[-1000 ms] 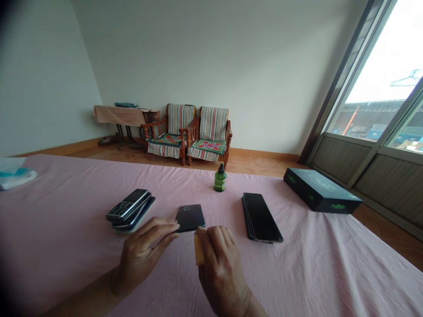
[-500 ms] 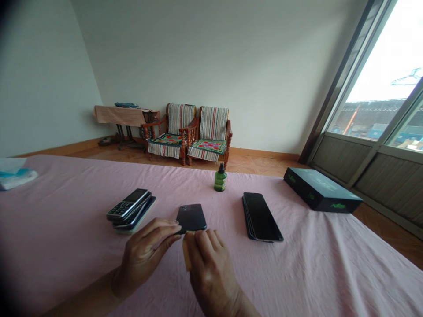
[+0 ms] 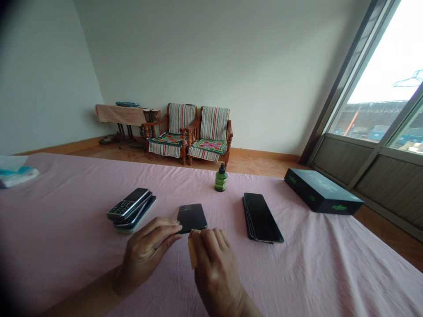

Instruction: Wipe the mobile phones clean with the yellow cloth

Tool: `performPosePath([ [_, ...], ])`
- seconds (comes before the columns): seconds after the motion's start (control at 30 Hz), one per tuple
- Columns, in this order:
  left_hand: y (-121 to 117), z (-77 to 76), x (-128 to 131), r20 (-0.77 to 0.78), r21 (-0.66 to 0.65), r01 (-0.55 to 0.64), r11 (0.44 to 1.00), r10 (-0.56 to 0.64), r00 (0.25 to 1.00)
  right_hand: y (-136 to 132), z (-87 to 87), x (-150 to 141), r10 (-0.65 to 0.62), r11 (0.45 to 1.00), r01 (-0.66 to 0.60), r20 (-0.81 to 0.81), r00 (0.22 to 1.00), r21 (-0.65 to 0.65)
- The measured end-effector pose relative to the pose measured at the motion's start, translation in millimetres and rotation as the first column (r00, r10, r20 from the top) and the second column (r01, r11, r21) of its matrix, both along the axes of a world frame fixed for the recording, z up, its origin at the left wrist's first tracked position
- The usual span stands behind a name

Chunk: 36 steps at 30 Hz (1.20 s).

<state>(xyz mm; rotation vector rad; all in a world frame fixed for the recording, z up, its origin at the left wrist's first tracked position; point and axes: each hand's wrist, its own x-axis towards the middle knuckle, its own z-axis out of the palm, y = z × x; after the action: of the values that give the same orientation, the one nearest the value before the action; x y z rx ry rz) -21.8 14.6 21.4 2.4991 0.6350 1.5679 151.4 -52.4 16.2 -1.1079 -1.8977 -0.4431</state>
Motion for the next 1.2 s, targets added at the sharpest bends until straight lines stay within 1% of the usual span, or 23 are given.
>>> performPosePath([
  [0.13,0,0.4,0,0.008,0.002,-0.003,1.0,0.003,1.0,1,0.1,-1,0.043,0.999,-0.043,0.004,0.999,-0.014],
  [0.27,1,-1.6,-1,-0.004,-0.007,0.014,1.0,-0.014,1.0,-1,0.4,-1,0.011,1.0,-0.011,-0.008,1.0,0.001],
  [0.33,1,-2.1,-1,-0.006,-0.009,0.017,1.0,-0.017,1.0,-1,-0.7,-2,0.019,1.0,-0.019,-0.012,1.0,-0.004],
  [0.43,0,-1.0,0,-0.001,-0.003,0.011,1.0,-0.011,1.0,-1,-2.6,-3,0.034,0.999,-0.034,-0.007,0.999,-0.014],
  [0.5,0,0.9,1,-0.002,0.003,0.007,1.0,-0.007,1.0,1,-3.0,-1,0.009,1.0,-0.009,-0.021,1.0,-0.004],
  [0.6,0,4.1,0,0.006,0.021,-0.005,1.0,0.005,1.0,5,-1.8,6,-0.05,0.999,0.05,-0.118,0.992,-0.005],
  [0.67,0,5.5,-1,0.015,0.035,-0.017,0.999,0.016,1.0,9,-0.6,12,-0.081,0.996,0.073,-0.263,0.961,-0.041],
  [0.73,0,5.5,-2,0.021,0.042,-0.014,0.999,0.013,1.0,12,0.1,15,-0.099,0.992,0.054,-0.453,0.886,-0.112],
  [0.8,0,4.2,-2,0.019,0.037,0.016,0.999,-0.016,1.0,14,-0.4,15,-0.099,0.977,-0.049,-0.641,0.761,-0.209],
  [0.83,-1,3.1,-2,0.016,0.03,0.035,0.999,-0.036,0.999,15,-0.9,14,-0.104,0.957,-0.131,-0.728,0.678,-0.258],
  [0.9,-1,0.9,-1,0.011,0.012,0.071,0.997,-0.071,0.997,16,-1.8,11,-0.147,0.892,-0.315,-0.867,0.476,-0.324],
  [0.97,-1,-1.1,0,0.012,-0.003,0.093,0.996,-0.093,0.996,15,-1.6,7,-0.218,0.825,-0.456,-0.933,0.288,-0.333],
  [1.0,-1,-1.8,1,0.015,-0.007,0.099,0.995,-0.099,0.995,15,-1.1,6,-0.246,0.805,-0.498,-0.945,0.216,-0.324],
  [1.03,-1,-2.4,1,0.016,-0.011,0.103,0.995,-0.103,0.995,14,-0.4,5,-0.266,0.791,-0.526,-0.95,0.163,-0.312],
  [1.07,-1,-2.9,1,0.017,-0.014,0.106,0.994,-0.106,0.994,14,0.5,4,-0.278,0.783,-0.544,-0.952,0.127,-0.301],
  [1.13,0,-3.6,0,0.015,-0.023,0.112,0.993,-0.112,0.994,14,1.9,4,-0.295,0.775,-0.564,-0.953,0.075,-0.284],
  [1.2,-1,-4.2,0,0.007,-0.035,0.122,0.992,-0.122,0.992,14,2.2,5,-0.299,0.775,-0.572,-0.953,0.043,-0.269],
])
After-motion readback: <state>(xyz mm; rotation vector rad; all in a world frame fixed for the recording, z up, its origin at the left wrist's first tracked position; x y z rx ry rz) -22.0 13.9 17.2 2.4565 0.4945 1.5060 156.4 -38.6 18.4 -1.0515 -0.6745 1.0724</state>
